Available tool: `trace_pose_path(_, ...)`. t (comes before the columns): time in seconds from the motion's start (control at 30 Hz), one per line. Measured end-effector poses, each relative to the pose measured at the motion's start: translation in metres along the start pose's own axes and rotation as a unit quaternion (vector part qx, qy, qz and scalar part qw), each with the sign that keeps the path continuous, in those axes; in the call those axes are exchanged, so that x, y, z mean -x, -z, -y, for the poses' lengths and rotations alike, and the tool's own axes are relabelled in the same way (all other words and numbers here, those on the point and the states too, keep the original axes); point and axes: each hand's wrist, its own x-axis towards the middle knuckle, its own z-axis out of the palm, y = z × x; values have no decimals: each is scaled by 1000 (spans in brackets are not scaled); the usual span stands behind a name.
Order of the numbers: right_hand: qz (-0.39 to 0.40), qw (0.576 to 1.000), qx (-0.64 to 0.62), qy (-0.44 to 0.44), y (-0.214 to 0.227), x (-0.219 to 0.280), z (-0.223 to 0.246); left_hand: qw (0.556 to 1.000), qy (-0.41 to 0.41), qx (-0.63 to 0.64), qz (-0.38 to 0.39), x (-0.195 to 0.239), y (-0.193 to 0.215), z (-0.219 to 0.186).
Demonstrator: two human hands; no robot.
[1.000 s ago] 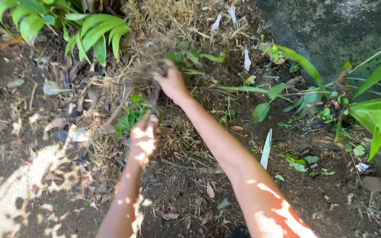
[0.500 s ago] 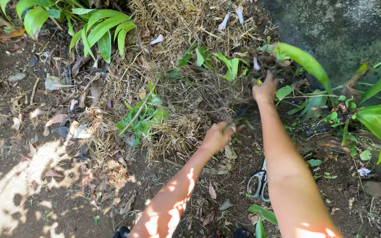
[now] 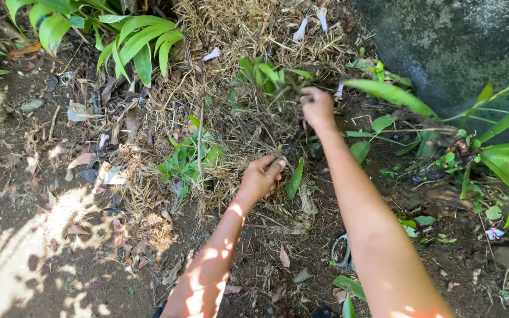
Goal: The person uses scissors to trim leaves and weeds from a garden bed. They cut various green leaves and stems near the ground, gathering the cuttings into a pile. The person then moves to another area to trim a small bush with broad leaves, cutting branches and leaves with the scissors.
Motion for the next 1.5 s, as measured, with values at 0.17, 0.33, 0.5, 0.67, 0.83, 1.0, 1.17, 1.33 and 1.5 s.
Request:
trace_pose_path(0.17,-277,946,96,138,81,-17,-77,998,10,60,17,-1,7,8)
trace_pose_path(0.33,-221,766,604,13,164,-3,-174,999,-3,-14,32,9,17,-3)
trace_pose_path(0.5,-73,845,509,-148,137,4,-172,972,38,-232,31,40,43,-35)
trace_pose_path(0.67,-71,939,310,-130,83,21,-124,933,-142,-321,77,62,64,-49)
trace_pose_path(0.83,44,992,102,-64,32,69,-31,950,-61,-302,52,102,55,-82)
trace_pose_path(1.0,119,983,103,96,-31,104,67,944,85,-306,-91,141,92,-112)
trace_pose_path(1.17,-34,971,-143,189,-46,61,84,914,-49,-373,-155,165,125,-101)
trace_pose_path(1.33,-19,879,-473,51,-25,35,114,937,79,-341,18,182,117,-99)
trace_pose_path(1.5,-42,784,-619,-20,0,11,79,899,-84,-419,99,130,59,-67)
